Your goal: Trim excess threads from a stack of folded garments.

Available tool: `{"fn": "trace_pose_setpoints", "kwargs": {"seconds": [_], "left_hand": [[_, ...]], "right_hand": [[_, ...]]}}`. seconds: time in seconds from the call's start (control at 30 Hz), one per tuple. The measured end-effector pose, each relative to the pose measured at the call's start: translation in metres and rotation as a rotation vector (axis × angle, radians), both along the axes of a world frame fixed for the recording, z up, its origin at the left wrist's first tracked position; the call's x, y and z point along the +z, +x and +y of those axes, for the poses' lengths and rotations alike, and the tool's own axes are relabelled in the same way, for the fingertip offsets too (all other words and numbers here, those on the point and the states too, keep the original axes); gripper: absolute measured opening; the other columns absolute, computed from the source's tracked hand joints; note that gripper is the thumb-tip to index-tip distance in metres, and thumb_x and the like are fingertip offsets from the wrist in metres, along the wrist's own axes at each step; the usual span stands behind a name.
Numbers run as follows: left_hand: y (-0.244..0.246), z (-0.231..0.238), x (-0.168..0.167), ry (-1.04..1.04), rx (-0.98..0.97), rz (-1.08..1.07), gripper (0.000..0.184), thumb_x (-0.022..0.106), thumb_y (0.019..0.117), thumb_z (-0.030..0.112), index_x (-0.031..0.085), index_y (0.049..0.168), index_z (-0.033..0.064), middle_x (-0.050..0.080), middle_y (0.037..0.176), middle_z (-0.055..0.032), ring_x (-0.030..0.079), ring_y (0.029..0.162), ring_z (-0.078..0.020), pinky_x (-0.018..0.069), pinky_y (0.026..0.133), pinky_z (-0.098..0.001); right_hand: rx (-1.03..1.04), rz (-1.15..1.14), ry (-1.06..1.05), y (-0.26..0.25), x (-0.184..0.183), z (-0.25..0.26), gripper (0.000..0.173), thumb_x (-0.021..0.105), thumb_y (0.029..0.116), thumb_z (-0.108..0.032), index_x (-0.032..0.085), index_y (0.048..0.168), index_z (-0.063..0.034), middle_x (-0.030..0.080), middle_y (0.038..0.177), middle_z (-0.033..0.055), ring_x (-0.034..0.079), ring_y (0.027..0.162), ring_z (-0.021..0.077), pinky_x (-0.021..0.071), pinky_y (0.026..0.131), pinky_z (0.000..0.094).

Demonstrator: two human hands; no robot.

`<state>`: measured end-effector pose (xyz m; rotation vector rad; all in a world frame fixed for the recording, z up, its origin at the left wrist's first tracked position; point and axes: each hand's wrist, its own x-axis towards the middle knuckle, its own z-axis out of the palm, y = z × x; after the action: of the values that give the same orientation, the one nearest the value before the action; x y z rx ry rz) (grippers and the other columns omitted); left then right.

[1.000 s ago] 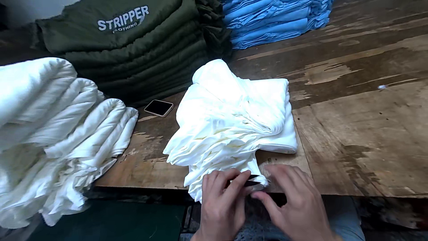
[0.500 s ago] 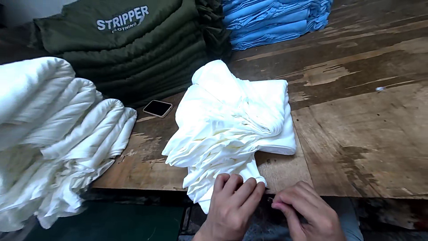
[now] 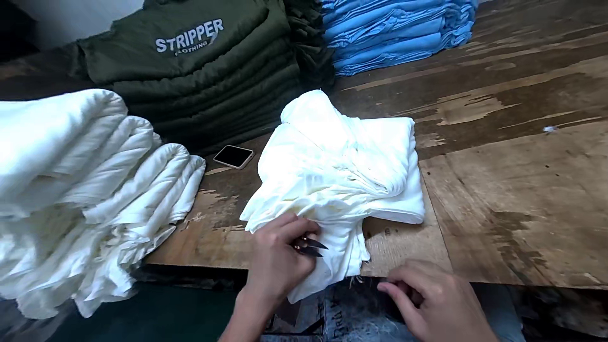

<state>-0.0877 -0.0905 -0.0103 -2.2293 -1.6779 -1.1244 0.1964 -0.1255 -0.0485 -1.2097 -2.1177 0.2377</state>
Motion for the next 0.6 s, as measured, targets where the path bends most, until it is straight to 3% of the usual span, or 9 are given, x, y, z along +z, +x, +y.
{"fn": "trace_pose_setpoints", "kwargs": {"seconds": [0.07, 0.13, 0.2, 0.27, 0.33, 0.43, 0.5, 0.6], "left_hand": [[0.017, -0.004, 0.002, -0.068, 0.083, 0.041, 0.019, 0.065, 0.0762, 0.038, 0.076, 0.084, 0.0238, 0.064, 0.076, 0.0091, 0.064, 0.067, -0.0055, 0.0548, 0.054, -0.0323], [0.03, -0.006, 0.004, -0.149, 0.12, 0.098, 0.019, 0.066, 0.0767, 0.019, 0.072, 0.094, 0.0145, 0.066, 0.084, -0.0007, 0.068, 0.074, -0.0189, 0.0577, 0.059, -0.0443], [0.035, -0.002, 0.008, -0.159, 0.17, 0.109, 0.02, 0.066, 0.0766, 0.003, 0.069, 0.095, 0.0105, 0.064, 0.082, -0.0033, 0.066, 0.071, -0.0216, 0.056, 0.057, -0.0448], [0.038, 0.007, 0.023, -0.102, 0.228, 0.104, 0.022, 0.067, 0.0772, -0.006, 0.069, 0.096, 0.0065, 0.064, 0.08, -0.0076, 0.066, 0.07, -0.0265, 0.0546, 0.056, -0.0473], [0.04, 0.019, 0.04, 0.013, 0.255, 0.106, 0.022, 0.067, 0.0808, -0.008, 0.068, 0.1, 0.0031, 0.063, 0.08, -0.0124, 0.066, 0.071, -0.0321, 0.0539, 0.058, -0.05], [0.017, 0.058, 0.028, 0.413, 0.108, 0.204, 0.021, 0.062, 0.0929, 0.005, 0.069, 0.112, 0.003, 0.062, 0.082, -0.0145, 0.063, 0.074, -0.033, 0.0509, 0.064, -0.0468], [-0.011, 0.09, 0.001, 0.679, -0.096, 0.262, 0.016, 0.062, 0.0982, 0.01, 0.073, 0.108, 0.0034, 0.061, 0.076, -0.012, 0.057, 0.067, -0.028, 0.0462, 0.062, -0.0413], [-0.026, 0.076, -0.029, 0.583, -0.229, 0.203, 0.018, 0.064, 0.0949, 0.015, 0.075, 0.106, 0.006, 0.058, 0.073, -0.0083, 0.056, 0.066, -0.0232, 0.0466, 0.062, -0.0384]], "right_hand": [[0.017, -0.006, 0.097, -0.014, -0.004, 0.009, 0.03, 0.066, 0.0947, -0.047, 0.076, 0.093, -0.0189, 0.069, 0.087, -0.0005, 0.067, 0.081, 0.0157, 0.0569, 0.064, 0.0317], [0.087, -0.004, 0.131, -0.032, -0.006, 0.017, 0.031, 0.065, 0.0953, -0.049, 0.076, 0.104, -0.0203, 0.072, 0.103, 0.0022, 0.069, 0.095, 0.0198, 0.0588, 0.076, 0.0362], [0.171, -0.035, 0.146, -0.048, -0.014, 0.024, 0.025, 0.062, 0.0998, -0.037, 0.075, 0.113, -0.0211, 0.072, 0.111, 0.0035, 0.068, 0.1, 0.0224, 0.0572, 0.082, 0.0393], [0.227, -0.013, 0.181, -0.056, -0.022, 0.031, 0.017, 0.059, 0.0967, -0.013, 0.075, 0.1, -0.0171, 0.072, 0.098, 0.0031, 0.069, 0.091, 0.0211, 0.058, 0.079, 0.0359], [0.253, -0.03, 0.181, -0.052, -0.021, 0.034, 0.02, 0.058, 0.0922, -0.002, 0.073, 0.094, -0.0139, 0.071, 0.093, 0.0033, 0.068, 0.089, 0.0212, 0.0579, 0.079, 0.0347], [0.264, -0.064, 0.173, -0.033, -0.016, 0.035, 0.017, 0.058, 0.0946, -0.004, 0.073, 0.095, -0.0128, 0.072, 0.095, 0.0033, 0.069, 0.092, 0.0212, 0.0584, 0.082, 0.0352], [0.259, -0.063, 0.188, -0.019, -0.014, 0.039, 0.018, 0.058, 0.0969, -0.008, 0.074, 0.095, -0.0154, 0.073, 0.097, 0.0011, 0.068, 0.093, 0.0196, 0.0579, 0.082, 0.0331], [0.277, -0.055, 0.201, 0.001, -0.013, 0.041, 0.02, 0.057, 0.0972, -0.013, 0.076, 0.096, -0.0211, 0.073, 0.095, -0.0031, 0.067, 0.09, 0.017, 0.0564, 0.077, 0.0332]]}}
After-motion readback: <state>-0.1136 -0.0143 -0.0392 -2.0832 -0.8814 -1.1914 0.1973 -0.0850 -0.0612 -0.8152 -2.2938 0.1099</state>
